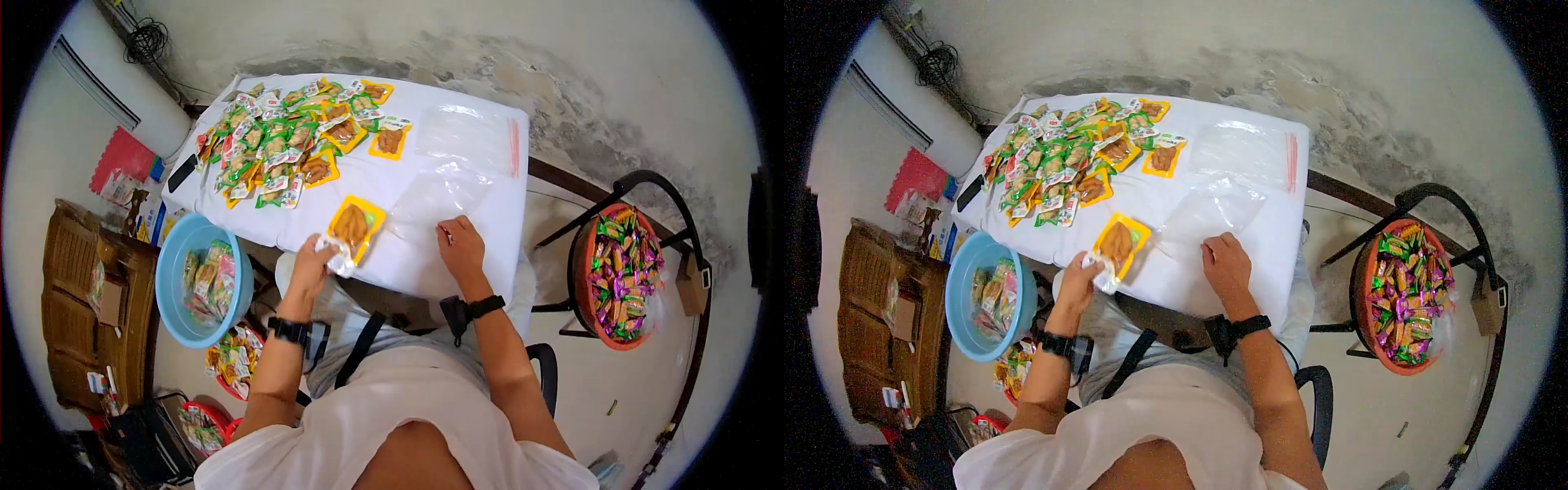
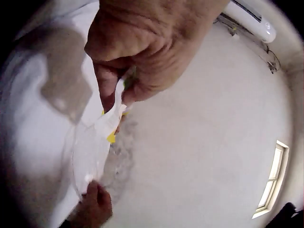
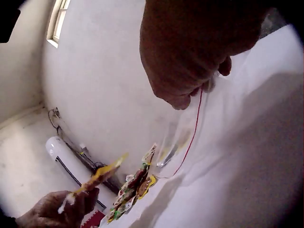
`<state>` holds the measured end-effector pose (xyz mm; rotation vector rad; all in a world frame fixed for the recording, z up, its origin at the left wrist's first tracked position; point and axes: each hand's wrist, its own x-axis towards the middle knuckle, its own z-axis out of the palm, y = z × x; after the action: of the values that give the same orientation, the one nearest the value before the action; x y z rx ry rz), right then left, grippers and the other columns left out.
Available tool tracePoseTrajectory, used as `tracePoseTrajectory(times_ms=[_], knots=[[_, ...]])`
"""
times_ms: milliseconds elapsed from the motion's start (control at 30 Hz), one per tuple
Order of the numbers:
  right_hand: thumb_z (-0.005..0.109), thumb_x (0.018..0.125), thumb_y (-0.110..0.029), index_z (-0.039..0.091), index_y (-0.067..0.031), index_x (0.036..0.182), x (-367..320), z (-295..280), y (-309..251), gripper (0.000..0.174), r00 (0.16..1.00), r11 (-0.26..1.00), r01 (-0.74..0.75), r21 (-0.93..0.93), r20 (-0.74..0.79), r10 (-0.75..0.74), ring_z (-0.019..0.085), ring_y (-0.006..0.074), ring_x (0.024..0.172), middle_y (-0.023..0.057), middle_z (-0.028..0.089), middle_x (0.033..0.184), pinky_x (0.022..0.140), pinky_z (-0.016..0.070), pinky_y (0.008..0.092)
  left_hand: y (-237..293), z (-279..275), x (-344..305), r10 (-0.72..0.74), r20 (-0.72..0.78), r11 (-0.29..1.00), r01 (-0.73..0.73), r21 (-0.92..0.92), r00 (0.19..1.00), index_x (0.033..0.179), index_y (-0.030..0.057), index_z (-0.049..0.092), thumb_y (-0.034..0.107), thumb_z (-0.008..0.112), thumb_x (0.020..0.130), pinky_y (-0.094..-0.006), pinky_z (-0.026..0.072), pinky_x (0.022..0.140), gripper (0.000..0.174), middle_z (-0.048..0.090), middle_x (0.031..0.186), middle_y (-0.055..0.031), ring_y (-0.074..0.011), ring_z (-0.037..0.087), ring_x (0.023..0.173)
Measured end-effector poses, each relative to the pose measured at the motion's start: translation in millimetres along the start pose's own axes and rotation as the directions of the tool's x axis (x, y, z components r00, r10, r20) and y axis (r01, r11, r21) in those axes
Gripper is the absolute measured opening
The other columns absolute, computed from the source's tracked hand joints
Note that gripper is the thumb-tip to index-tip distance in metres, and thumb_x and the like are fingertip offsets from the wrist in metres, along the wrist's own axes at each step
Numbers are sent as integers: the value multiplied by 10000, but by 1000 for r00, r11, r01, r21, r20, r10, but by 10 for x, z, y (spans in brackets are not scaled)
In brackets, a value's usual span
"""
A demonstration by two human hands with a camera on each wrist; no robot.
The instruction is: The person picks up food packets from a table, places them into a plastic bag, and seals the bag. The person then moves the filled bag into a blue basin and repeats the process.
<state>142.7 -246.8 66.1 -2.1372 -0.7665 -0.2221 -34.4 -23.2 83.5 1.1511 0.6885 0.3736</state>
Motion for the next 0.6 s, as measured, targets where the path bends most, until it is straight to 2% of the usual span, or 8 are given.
tracePoseTrajectory(times_ms=[33, 67, 133, 233, 300, 400, 467, 600], knots=[[653, 789, -132, 634, -91, 824, -1, 1, 0, 57, 1000, 1000, -3, -1, 1, 3, 596, 265, 751, 70, 569, 795, 629, 492, 372, -12, 0, -132, -96, 75, 992, 102, -74, 993, 1028, 35, 538, 34, 619, 829, -271, 521, 592, 215, 642, 874, -79, -152, 646, 748], [659, 788, -117, 636, -82, 819, -1, 5, -5, 52, 998, 999, 52, -17, -31, -52, 594, 245, 693, 66, 574, 781, 600, 487, 348, -86, 66, -216, -102, 115, 987, 115, -110, 988, 1071, 39, 517, 40, 637, 828, -302, 556, 659, 271, 640, 897, -69, -168, 651, 763], [665, 787, -101, 639, -73, 815, -1, 13, -25, 47, 992, 993, 112, -32, -62, -114, 592, 226, 635, 62, 579, 766, 572, 482, 324, -134, 200, -331, -214, 193, 974, 224, -28, 958, 1115, 31, 503, 38, 627, 836, -324, 562, 737, 306, 627, 967, -76, -184, 650, 831], [658, 792, -98, 642, -74, 821, -37, -1, -29, 40, 989, 990, 134, -50, -61, -137, 596, 240, 672, 71, 578, 771, 586, 485, 330, -271, 471, -295, -240, 260, 963, 262, -55, 935, 1156, 19, 489, 44, 618, 844, -336, 558, 776, 338, 606, 1033, -87, -194, 639, 897], [620, 820, -156, 643, -95, 849, -67, -11, 17, 72, 995, 994, 98, -42, -28, -99, 593, 271, 779, 73, 578, 818, 639, 498, 375, -320, 549, -183, -260, 296, 958, 284, -39, 919, 1177, 17, 478, 47, 616, 847, -339, 557, 779, 358, 597, 1053, -93, -194, 633, 916], [620, 821, -156, 645, -88, 868, -79, -81, 52, 86, 994, 995, 82, -64, -62, -86, 590, 275, 784, 80, 578, 818, 646, 497, 373, -335, 593, -75, -283, 343, 953, 302, -1, 896, 1208, 10, 455, 41, 594, 859, -353, 557, 789, 376, 591, 1069, -104, -206, 630, 941], [619, 822, -152, 646, -87, 873, -99, -111, 90, 88, 995, 996, 74, -49, -68, -77, 590, 276, 784, 82, 581, 822, 652, 497, 374, -330, 592, -48, -306, 281, 949, 314, 18, 910, 1215, 4, 450, 25, 565, 869, -359, 557, 795, 365, 591, 1075, -114, -221, 628, 960], [623, 816, -139, 649, -81, 880, -136, -68, 53, 91, 999, 998, 37, 55, -36, -35, 591, 275, 787, 86, 587, 830, 664, 497, 377, -276, 648, -73, -288, 289, 956, 293, 26, 913, 1235, -1, 438, 15, 533, 877, -356, 556, 799, 371, 588, 1100, -131, -236, 628, 971]])
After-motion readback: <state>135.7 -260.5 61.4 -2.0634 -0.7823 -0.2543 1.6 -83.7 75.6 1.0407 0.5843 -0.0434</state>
